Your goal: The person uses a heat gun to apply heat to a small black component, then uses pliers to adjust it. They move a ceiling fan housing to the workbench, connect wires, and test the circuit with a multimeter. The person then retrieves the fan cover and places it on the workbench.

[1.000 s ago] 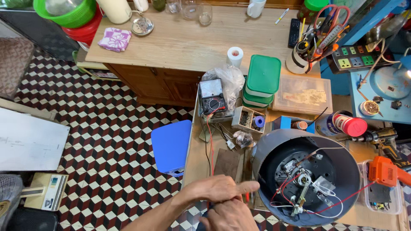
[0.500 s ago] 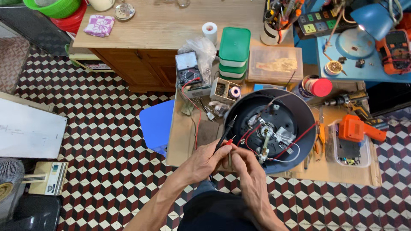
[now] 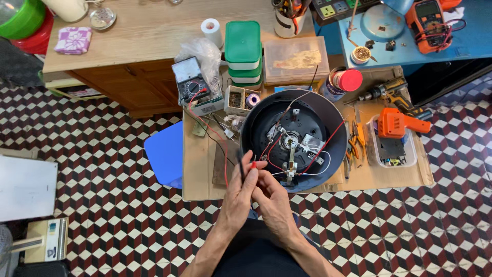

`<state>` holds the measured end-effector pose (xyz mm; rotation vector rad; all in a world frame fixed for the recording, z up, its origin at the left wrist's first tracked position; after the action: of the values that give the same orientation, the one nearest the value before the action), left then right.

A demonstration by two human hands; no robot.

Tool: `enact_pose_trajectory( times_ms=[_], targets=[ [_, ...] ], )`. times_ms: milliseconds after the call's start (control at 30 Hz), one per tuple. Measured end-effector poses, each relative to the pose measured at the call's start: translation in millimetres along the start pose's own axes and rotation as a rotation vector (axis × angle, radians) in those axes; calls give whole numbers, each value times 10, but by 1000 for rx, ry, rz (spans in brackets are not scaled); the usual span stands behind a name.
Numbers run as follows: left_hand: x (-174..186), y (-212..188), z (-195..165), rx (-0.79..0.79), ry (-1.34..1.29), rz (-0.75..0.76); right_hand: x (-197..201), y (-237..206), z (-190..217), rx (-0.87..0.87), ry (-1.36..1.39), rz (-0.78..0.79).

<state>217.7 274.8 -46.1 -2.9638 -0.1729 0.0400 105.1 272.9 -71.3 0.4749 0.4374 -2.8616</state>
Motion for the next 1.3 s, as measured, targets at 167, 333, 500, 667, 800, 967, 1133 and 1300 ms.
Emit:
enact_pose_trajectory(
  times_ms=[167, 333, 500, 667, 800, 967, 1133, 1300],
  targets=[
    [212, 176, 11, 7, 107, -34, 241, 38, -45, 133, -109, -117],
    [491, 359, 61, 139, 152, 99, 452, 30, -80, 156, 149, -307],
    [438, 386, 293, 295, 82, 200, 396, 84, -137, 43, 108, -395],
    [398, 452, 490, 416, -169, 243, 362, 136, -112, 28, 236, -305],
    [449, 522, 457, 302, -42, 263, 390, 212, -87, -29, 344, -297],
    [431, 551, 379, 309, 7, 275, 379, 302, -26, -95, 351, -224],
    [411, 597, 370, 297, -68, 273, 378, 376, -42, -127, 332, -222],
    [393, 595, 472, 308, -89, 290, 441, 413, -133, -121, 358, -237]
  ],
)
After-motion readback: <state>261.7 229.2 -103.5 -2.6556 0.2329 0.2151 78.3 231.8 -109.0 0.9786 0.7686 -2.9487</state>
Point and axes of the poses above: each hand's wrist, its own y-axis towards the middle knuckle, its own x-axis out of the back of the hand, z = x × y, the point moved 3 cm from there along y, towards the middle knuckle, and after that the axes turned 7 degrees about x, right-handed, at the moved point
